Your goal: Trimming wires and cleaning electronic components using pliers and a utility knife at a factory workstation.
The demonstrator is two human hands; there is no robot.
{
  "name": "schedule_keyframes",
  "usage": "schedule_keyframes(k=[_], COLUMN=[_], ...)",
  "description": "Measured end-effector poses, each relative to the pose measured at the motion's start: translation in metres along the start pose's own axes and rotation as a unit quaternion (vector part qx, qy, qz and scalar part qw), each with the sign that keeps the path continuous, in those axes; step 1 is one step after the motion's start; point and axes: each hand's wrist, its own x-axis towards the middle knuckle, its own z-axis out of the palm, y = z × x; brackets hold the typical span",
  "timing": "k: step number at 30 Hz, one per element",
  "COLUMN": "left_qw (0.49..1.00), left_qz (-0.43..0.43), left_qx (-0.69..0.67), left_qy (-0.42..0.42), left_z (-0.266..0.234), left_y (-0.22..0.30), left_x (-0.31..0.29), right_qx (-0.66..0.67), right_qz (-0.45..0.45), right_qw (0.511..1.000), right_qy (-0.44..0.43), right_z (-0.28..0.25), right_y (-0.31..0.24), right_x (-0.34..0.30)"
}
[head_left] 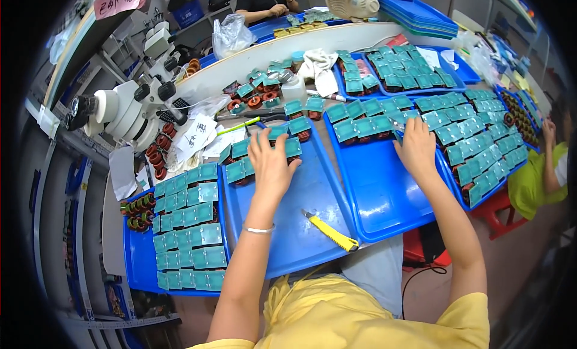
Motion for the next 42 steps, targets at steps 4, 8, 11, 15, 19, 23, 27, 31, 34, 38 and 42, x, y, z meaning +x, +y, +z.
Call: schedule_keyframes(k=[4, 8, 11, 15, 19, 23, 27, 31, 34, 38, 42], left_qw=[0.997, 1.0, 0.961, 0.87, 0.723, 0.603, 0.562, 0.567, 0.552, 0.46, 0.357], left_qz=[0.006, 0.009, -0.024, -0.013, -0.036, -0.173, -0.189, -0.157, -0.194, -0.245, -0.299], left_qx=[0.076, 0.018, -0.264, -0.465, -0.651, -0.752, -0.789, -0.798, -0.794, -0.827, -0.847], left_qy=[0.02, 0.003, -0.079, -0.164, -0.227, -0.202, -0.158, -0.131, -0.163, -0.211, -0.258], left_z=[0.018, -0.004, -0.037, -0.065, -0.085, -0.092, -0.086, -0.084, -0.084, -0.096, -0.101], left_y=[0.001, 0.018, 0.038, 0.046, 0.062, 0.07, 0.081, 0.089, 0.079, 0.071, 0.07], left_x=[0.001, -0.004, -0.016, -0.038, -0.057, -0.079, -0.1, -0.104, -0.105, -0.096, -0.099], right_qx=[0.062, 0.253, 0.598, 0.748, 0.836, 0.851, 0.824, 0.714, 0.634, 0.645, 0.557], right_qz=[-0.014, -0.008, 0.065, 0.106, 0.175, 0.163, 0.059, -0.026, -0.107, -0.091, -0.109], right_qw=[0.998, 0.967, 0.772, 0.552, 0.381, 0.435, 0.558, 0.7, 0.765, 0.755, 0.812], right_qy=[0.017, 0.007, -0.206, -0.352, -0.354, -0.245, -0.082, 0.004, -0.033, -0.083, -0.14], right_z=[-0.01, -0.041, -0.071, -0.086, -0.101, -0.106, -0.109, -0.111, -0.128, -0.127, -0.14], right_y=[0.0, -0.008, -0.029, -0.054, -0.062, -0.07, -0.086, -0.099, -0.088, -0.055, -0.045], right_x=[-0.013, -0.032, -0.049, -0.067, -0.092, -0.107, -0.115, -0.124, -0.113, -0.114, -0.099])
